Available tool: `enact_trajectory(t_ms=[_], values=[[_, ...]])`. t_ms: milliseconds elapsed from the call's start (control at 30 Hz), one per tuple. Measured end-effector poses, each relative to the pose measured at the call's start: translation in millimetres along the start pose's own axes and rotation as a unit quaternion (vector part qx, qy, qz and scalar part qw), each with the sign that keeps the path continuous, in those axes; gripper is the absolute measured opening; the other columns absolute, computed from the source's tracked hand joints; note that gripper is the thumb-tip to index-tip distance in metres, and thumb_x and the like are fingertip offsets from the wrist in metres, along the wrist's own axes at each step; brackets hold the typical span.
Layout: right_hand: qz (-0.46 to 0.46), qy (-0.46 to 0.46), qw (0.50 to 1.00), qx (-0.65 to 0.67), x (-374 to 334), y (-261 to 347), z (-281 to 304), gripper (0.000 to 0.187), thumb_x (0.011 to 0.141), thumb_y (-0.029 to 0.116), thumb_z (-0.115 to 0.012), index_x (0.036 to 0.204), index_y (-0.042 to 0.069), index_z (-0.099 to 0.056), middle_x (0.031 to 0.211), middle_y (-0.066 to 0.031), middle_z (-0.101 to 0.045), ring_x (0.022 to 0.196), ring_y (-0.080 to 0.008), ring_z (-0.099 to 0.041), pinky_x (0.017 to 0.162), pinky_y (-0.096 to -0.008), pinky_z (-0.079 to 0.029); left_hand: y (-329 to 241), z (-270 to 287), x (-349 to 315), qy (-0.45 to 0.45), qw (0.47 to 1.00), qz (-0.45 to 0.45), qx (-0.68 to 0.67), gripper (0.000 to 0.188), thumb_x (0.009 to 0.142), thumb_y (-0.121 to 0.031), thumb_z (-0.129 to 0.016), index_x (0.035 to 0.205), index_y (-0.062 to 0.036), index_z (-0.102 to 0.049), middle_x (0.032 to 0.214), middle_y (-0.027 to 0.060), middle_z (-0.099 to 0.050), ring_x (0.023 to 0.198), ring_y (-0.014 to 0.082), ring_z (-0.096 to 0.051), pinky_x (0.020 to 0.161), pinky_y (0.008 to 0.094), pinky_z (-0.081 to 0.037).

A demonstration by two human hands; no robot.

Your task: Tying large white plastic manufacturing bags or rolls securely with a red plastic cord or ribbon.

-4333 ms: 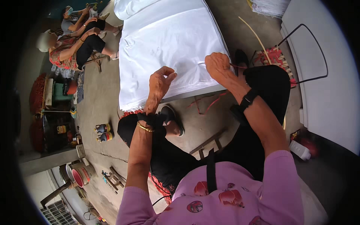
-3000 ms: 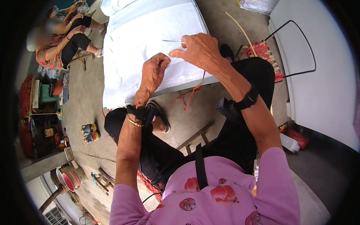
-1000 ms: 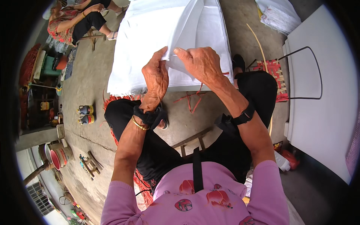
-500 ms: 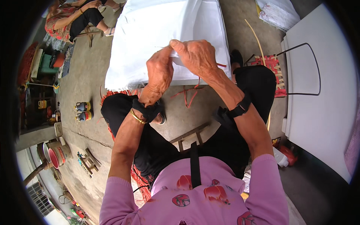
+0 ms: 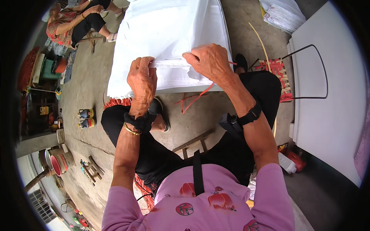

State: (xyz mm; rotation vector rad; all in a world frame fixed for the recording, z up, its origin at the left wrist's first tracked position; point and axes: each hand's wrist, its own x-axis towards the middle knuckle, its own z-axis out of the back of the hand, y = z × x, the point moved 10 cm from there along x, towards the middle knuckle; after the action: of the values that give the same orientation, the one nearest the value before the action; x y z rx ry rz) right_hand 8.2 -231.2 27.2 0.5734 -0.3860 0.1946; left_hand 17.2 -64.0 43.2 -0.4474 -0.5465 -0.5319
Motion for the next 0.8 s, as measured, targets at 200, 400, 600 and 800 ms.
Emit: enact_trajectory(t_ms=[200,400,600,800], values=[[-0.056,0.019,0.988,0.142,10,4,-39,0.058,0.087,0.042,-0.055,0.049,-0.001,-0.05,0.042,-0.0116,-0.044,0.04,-0.0215,-0.042,0.044,-0.0351,-0.036,-13,16,3,-0.117,0.992,-0.028,-0.034,0.023,0.064,0.005,-0.06,0.083,-0.0071,-0.058,0.069,0.0075,-0.051,0.065,0.0264,-0.054,0.053,0.0366,-0.045],[-0.178,-0.009,0.909,0.377,14,-9,-58,0.061,0.089,0.044,-0.052,0.05,-0.002,-0.043,0.044,-0.0029,-0.034,0.046,-0.011,-0.033,0.044,-0.0324,-0.032,-41,-9,2,-0.069,0.989,-0.065,-0.117,0.028,0.066,0.002,-0.068,0.092,-0.0065,-0.06,0.076,0.009,-0.057,0.068,0.0256,-0.056,0.057,0.0341,-0.046],[-0.187,-0.012,0.893,0.409,16,-21,-47,0.05,0.085,0.032,-0.062,0.051,0.003,-0.038,0.05,0.0051,-0.029,0.05,-0.0047,-0.027,0.042,-0.0276,-0.023,6,-6,-2,-0.013,0.999,0.008,0.049,0.057,0.063,-0.004,-0.07,0.116,-0.007,-0.05,0.106,0.0102,-0.054,0.095,0.028,-0.051,0.077,0.0374,-0.04],[-0.107,0.028,0.975,0.191,16,-14,-41,0.047,0.083,0.029,-0.062,0.05,0.001,-0.046,0.041,-0.0063,-0.035,0.043,-0.0141,-0.028,0.043,-0.0347,-0.029,40,-1,-8,-0.034,0.997,0.062,0.013,0.031,0.068,0.001,-0.066,0.097,-0.0043,-0.057,0.09,0.0105,-0.06,0.081,0.0261,-0.057,0.069,0.0352,-0.046]])
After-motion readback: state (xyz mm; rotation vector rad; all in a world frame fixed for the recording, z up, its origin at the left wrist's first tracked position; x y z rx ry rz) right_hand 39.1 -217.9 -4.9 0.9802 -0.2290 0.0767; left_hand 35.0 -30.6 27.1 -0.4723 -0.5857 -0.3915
